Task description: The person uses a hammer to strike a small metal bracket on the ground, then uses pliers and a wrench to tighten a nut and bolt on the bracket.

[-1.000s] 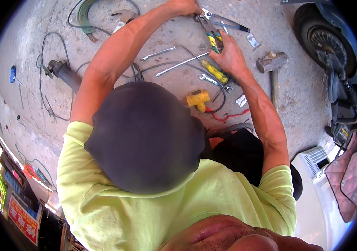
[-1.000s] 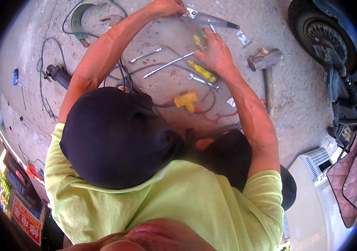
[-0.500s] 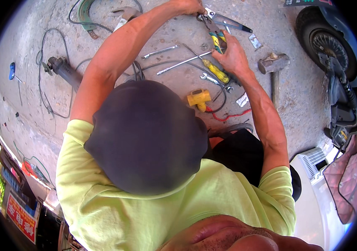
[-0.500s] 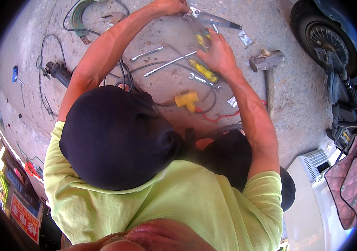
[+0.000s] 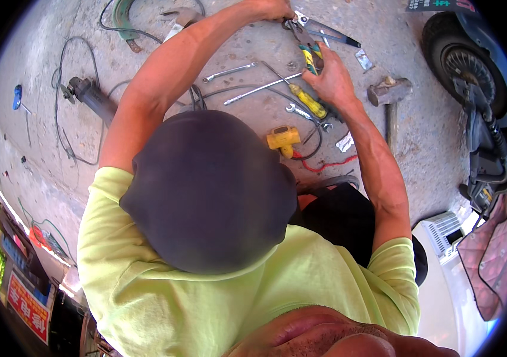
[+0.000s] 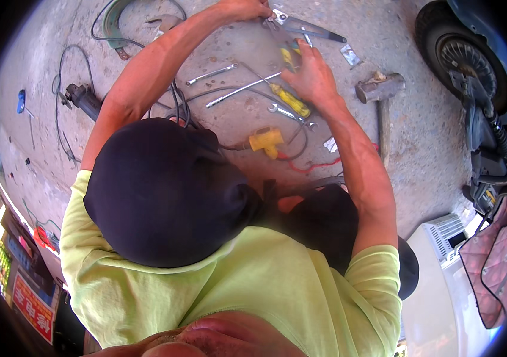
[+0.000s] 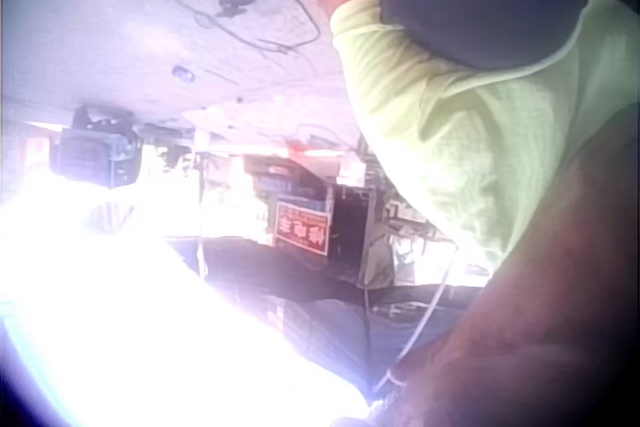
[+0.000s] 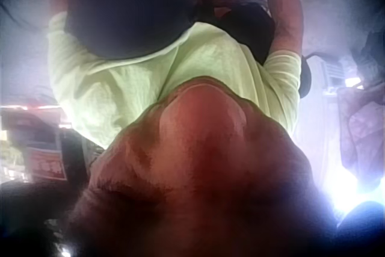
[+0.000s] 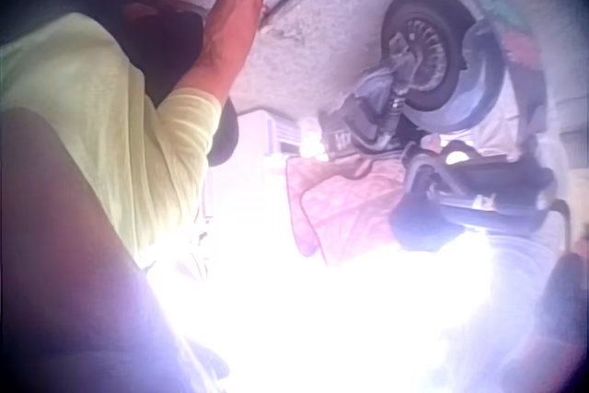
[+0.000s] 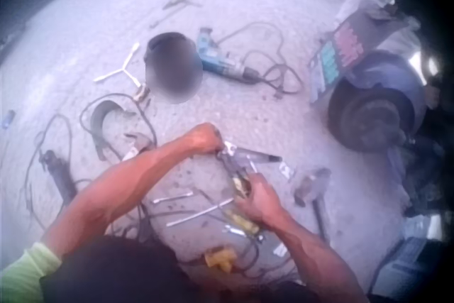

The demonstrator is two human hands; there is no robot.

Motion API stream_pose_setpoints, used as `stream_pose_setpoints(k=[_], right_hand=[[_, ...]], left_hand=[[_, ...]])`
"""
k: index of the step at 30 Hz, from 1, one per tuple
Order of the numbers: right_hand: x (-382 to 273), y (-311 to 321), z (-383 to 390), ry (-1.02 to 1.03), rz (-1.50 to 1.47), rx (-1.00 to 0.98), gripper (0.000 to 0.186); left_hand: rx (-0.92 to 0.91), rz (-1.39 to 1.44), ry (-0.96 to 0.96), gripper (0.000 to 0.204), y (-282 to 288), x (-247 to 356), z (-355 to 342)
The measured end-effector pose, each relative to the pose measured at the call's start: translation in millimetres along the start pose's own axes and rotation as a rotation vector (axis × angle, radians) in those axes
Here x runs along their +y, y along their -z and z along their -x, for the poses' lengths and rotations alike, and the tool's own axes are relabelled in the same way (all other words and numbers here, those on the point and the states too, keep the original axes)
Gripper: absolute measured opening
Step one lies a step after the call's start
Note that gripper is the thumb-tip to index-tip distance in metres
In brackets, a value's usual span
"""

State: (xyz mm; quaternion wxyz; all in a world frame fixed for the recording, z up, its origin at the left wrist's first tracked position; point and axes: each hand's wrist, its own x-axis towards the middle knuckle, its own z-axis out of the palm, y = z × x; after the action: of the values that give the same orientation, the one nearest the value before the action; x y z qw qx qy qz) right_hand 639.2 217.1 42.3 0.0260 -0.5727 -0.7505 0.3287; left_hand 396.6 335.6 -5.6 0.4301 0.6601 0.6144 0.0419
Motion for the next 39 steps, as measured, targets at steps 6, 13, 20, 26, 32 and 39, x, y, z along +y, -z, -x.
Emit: stream_pose_setpoints(k=[6, 13, 20, 26, 32, 39], right_hand=[[7.2, -1.7, -1.2, 0.044, 0.001, 0.010, 0.084], [-0.3, 5.7, 0.5, 0.026, 0.006, -0.025, 0.084], [-1.6, 7.1, 0.7, 0.019, 0.024, -0.034, 0.084], [0.1, 8.2, -0.4, 0.044, 0.022, -0.028, 0.082], [6.1, 5.6, -1.6, 0.052, 0.037, -0.011, 0.084], [-0.8, 9.8, -1.7, 0.025, 0.032, -0.050, 0.083]], left_hand=[[-0.017, -0.048, -0.046, 0.026, -4.8, -7.9, -7.8], [-0.034, 0.000, -0.033, 0.027, -0.9, -3.7, -4.1], [-0.028, 0.092, 0.030, 0.024, 1.8, 2.6, 2.7], [0.009, 0.197, 0.100, 0.026, 13.0, 4.6, 18.2], [0.371, 0.184, 0.162, 0.037, 45.9, -15.2, 86.9], [0.696, -0.249, 0.086, 0.054, 9.8, -99.2, 193.9]])
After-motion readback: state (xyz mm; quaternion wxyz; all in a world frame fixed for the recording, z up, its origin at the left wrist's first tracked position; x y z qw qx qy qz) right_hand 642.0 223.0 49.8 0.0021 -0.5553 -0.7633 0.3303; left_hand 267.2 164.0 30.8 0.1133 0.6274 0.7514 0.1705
